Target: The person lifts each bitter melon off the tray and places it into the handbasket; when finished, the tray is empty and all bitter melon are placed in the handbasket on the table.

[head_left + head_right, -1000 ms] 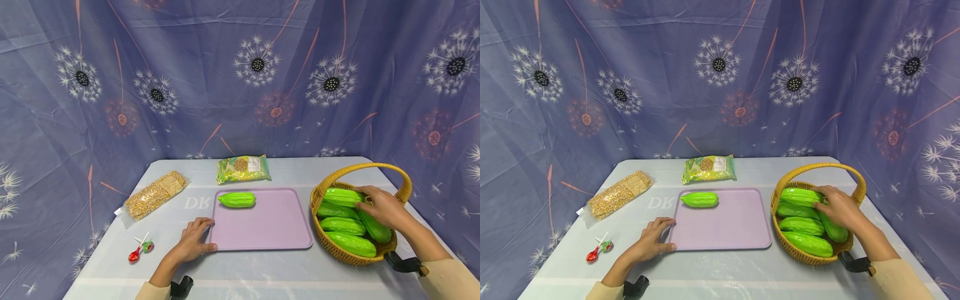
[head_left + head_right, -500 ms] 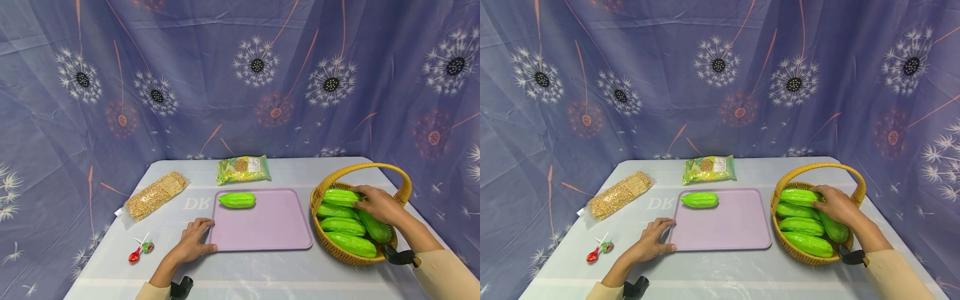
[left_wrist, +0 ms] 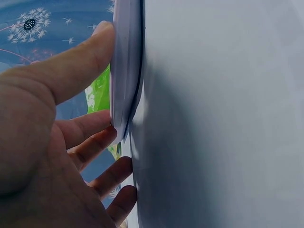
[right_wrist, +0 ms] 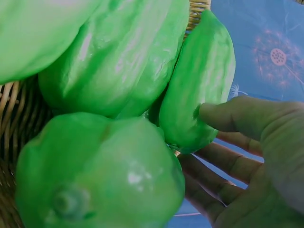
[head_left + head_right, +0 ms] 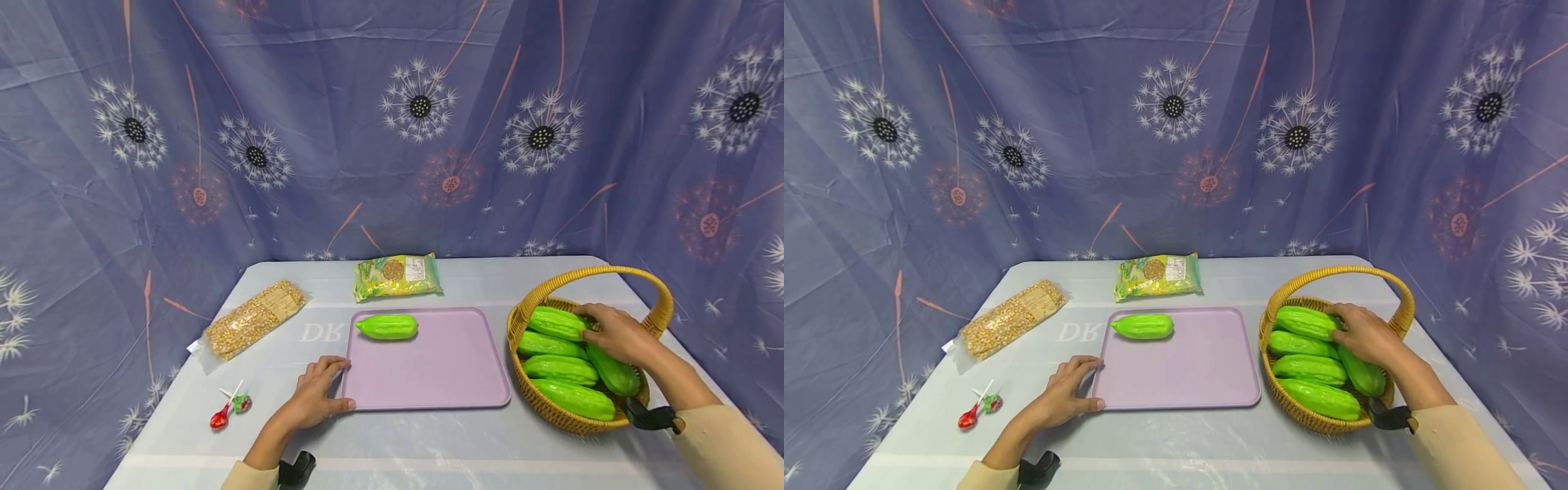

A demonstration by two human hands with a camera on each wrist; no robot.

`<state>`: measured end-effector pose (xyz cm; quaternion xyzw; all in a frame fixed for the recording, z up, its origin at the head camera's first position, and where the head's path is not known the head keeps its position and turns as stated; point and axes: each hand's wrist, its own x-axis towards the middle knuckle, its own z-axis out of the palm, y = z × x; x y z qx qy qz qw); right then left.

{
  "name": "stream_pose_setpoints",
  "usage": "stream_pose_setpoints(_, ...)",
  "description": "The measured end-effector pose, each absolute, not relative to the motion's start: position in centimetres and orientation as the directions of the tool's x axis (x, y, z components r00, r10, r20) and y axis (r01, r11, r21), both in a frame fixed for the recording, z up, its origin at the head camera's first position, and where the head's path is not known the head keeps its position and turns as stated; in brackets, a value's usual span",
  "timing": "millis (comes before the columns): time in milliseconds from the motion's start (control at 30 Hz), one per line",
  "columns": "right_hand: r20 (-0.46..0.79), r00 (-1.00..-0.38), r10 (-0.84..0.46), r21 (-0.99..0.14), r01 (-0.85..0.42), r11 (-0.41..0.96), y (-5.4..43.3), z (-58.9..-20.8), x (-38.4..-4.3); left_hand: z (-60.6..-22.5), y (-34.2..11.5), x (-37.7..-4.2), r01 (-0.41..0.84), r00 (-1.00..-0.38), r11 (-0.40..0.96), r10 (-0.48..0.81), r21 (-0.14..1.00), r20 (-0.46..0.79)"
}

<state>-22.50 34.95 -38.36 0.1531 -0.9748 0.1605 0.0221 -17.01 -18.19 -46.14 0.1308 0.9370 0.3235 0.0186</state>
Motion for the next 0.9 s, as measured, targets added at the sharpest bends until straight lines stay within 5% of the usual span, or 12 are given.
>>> stream_pose_setpoints(900, 0.044, -0.951, -0.306, -0.28, -0.306, 0.91, 34.35, -38.39, -23.49, -46.21, -18.24, -17.1, 0.24, -0.964, 0.757, 0.261, 0.608, 0.055)
